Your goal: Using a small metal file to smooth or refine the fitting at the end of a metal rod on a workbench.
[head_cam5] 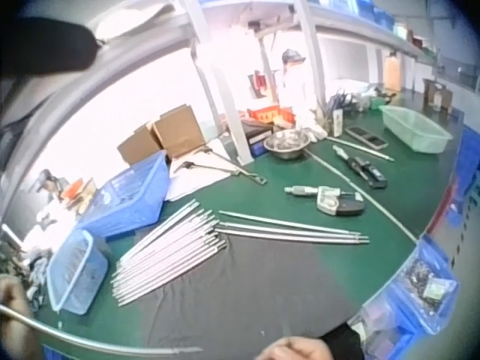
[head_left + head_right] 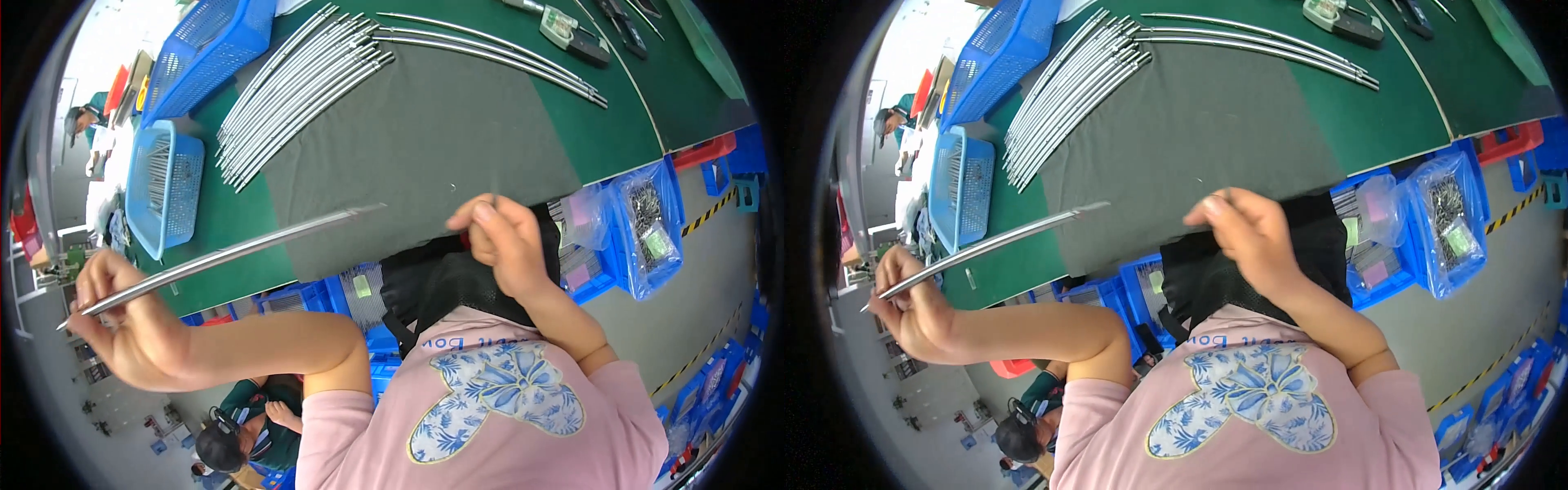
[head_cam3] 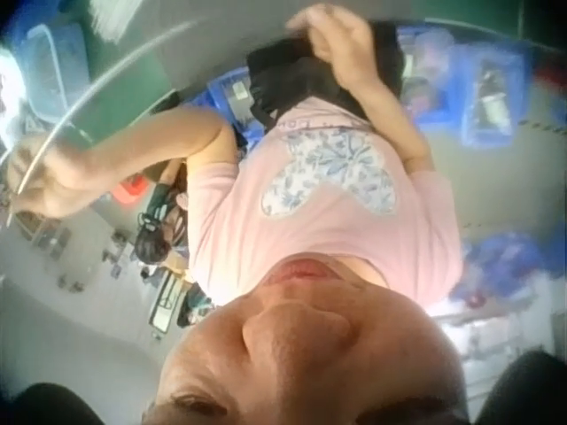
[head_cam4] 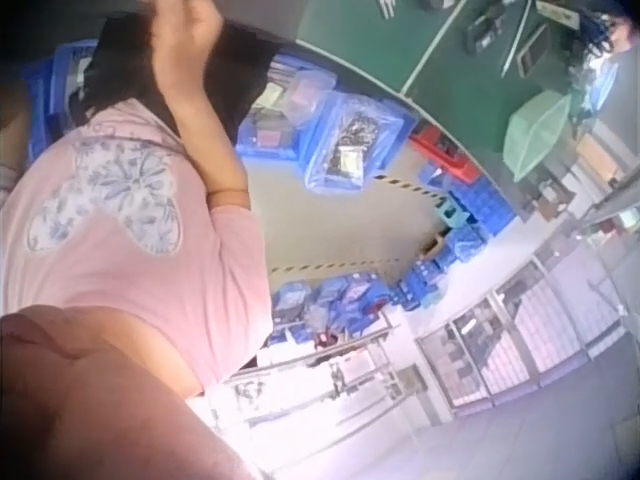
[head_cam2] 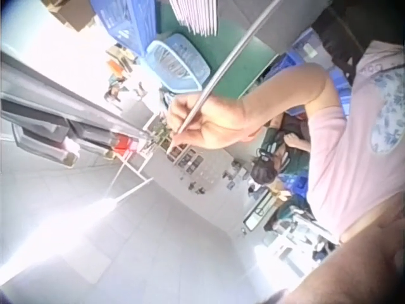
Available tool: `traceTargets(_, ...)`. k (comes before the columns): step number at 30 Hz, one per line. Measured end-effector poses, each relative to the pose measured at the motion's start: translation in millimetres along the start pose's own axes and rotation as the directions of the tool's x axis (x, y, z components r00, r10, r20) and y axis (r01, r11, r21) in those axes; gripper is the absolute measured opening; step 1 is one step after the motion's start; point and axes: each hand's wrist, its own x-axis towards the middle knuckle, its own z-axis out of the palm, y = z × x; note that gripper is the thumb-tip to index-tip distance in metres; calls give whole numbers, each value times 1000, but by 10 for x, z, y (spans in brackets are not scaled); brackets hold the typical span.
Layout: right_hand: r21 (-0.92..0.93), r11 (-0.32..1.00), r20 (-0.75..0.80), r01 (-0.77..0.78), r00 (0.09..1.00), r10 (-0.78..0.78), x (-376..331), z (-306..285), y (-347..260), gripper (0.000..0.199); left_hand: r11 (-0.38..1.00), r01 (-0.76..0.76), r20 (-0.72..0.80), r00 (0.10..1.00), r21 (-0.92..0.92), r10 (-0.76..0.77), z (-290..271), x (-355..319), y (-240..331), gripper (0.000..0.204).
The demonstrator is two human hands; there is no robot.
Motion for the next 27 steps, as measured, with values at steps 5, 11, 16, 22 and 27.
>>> traceTargets(5, 62, 993, 124, 103, 986, -110, 52, 96, -4, 37, 980, 158, -213, 960, -120, -181, -429, -194, -471, 14)
traceTargets(11, 202, 978, -37, 51, 998, -45, -87, -151, -56, 32, 914, 404, -202, 899, 37, -389, -773, -433, -731, 11)
traceTargets(16, 122, 986, -159, 112, 983, -92, -207, -510, -228, 32, 344, 394, -361, 919, 852, -157, -1159, -961, -563, 16)
traceTargets(22, -151, 988, -205, 31, 977, -62, -265, -614, -367, 32, -306, 53, -134, 959, 951, -250, -991, -1007, -445, 31)
traceTargets(27, -219, 976, -205, 6, 977, -52, -282, -604, -416, 32, -120, -554, 376, 693, 824, -615, -576, -1206, -1131, 18)
